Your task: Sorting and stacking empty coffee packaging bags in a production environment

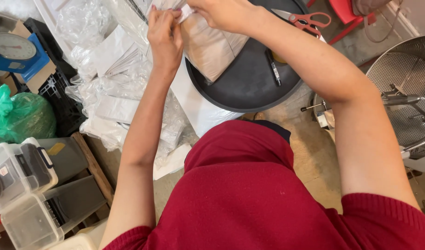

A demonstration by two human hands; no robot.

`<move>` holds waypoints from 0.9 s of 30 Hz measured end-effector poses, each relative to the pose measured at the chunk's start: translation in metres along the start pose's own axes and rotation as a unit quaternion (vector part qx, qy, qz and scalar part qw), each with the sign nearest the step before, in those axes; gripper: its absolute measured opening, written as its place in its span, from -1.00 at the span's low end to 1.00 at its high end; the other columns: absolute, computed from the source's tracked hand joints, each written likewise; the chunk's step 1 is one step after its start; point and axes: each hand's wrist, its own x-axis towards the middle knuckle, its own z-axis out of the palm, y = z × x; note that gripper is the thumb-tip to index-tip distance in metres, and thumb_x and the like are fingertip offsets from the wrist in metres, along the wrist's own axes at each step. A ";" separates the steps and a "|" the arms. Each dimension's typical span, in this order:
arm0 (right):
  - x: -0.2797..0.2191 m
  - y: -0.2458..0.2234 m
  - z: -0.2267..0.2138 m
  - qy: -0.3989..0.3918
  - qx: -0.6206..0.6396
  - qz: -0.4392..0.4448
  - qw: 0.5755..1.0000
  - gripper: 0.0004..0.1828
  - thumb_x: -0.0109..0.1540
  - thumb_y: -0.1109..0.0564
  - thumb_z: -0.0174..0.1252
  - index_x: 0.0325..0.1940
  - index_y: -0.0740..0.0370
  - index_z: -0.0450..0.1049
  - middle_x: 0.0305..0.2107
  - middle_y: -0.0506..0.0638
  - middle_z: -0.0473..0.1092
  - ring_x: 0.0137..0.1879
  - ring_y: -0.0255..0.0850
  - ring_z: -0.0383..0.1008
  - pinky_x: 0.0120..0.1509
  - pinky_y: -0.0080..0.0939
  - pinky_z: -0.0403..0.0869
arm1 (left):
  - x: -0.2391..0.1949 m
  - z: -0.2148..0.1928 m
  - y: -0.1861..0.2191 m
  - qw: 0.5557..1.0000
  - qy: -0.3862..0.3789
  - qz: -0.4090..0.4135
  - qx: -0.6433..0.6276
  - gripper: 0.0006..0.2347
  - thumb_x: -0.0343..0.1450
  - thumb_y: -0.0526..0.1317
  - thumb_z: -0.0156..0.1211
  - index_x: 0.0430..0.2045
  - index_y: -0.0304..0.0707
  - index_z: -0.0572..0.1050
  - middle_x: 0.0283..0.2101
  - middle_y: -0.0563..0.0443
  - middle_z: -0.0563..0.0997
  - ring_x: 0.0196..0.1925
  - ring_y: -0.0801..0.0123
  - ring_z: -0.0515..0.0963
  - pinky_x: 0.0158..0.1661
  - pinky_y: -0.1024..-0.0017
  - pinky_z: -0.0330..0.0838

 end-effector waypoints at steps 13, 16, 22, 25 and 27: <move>-0.061 -0.025 -0.031 0.372 0.139 0.103 0.912 -0.89 0.47 0.34 0.16 0.09 0.37 0.49 -0.46 0.04 0.34 -0.34 -0.20 0.27 -0.21 -0.16 0.30 | 0.010 -0.004 0.041 0.995 -0.018 -0.025 0.098 -0.87 0.48 -0.16 0.22 -0.30 -0.22 0.55 -0.13 0.03 0.59 -0.09 0.28 0.42 -0.02 0.31 0.22; -0.068 -0.037 -0.028 0.320 0.166 0.154 0.920 -0.81 0.45 0.39 0.15 0.14 0.34 0.39 -0.54 0.00 0.35 -0.46 -0.30 0.14 -0.31 -0.24 0.20 | 0.014 -0.008 0.054 0.994 -0.003 -0.088 0.067 -0.97 0.45 -0.25 0.20 -0.32 -0.12 0.55 -0.02 0.12 0.51 0.05 0.21 0.46 0.21 -0.07 0.13; -0.062 -0.058 -0.036 0.282 0.144 0.231 0.920 -0.78 0.54 0.11 -0.05 0.23 0.23 0.35 -0.63 -0.08 0.08 -0.50 -0.29 -0.05 -0.30 -0.21 0.10 | 0.014 -0.021 0.057 0.995 0.004 -0.078 -0.059 -0.86 0.57 -0.31 -0.06 -0.07 -0.33 0.43 0.07 -0.20 0.39 0.15 0.01 0.45 0.18 0.13 0.31; -0.059 -0.063 -0.032 0.276 0.175 0.218 0.919 -0.76 0.55 0.21 -0.04 0.32 0.22 0.32 -0.59 0.02 0.30 -0.46 -0.21 0.35 -0.27 -0.22 0.26 | 0.012 -0.019 0.059 0.992 0.006 -0.093 -0.086 -0.86 0.50 -0.44 -0.15 -0.15 -0.35 0.38 0.07 -0.22 0.39 0.15 0.00 0.43 0.19 0.12 0.30; -0.055 -0.065 -0.026 0.287 0.173 0.252 0.908 -0.77 0.47 0.30 -0.03 0.22 0.21 0.32 -0.55 0.01 0.37 -0.40 -0.25 0.36 -0.24 -0.25 0.28 | 0.013 -0.018 0.059 0.993 0.026 -0.076 -0.091 -0.91 0.51 -0.41 -0.13 -0.23 -0.37 0.37 0.00 -0.24 0.40 0.08 0.00 0.44 0.15 0.14 0.27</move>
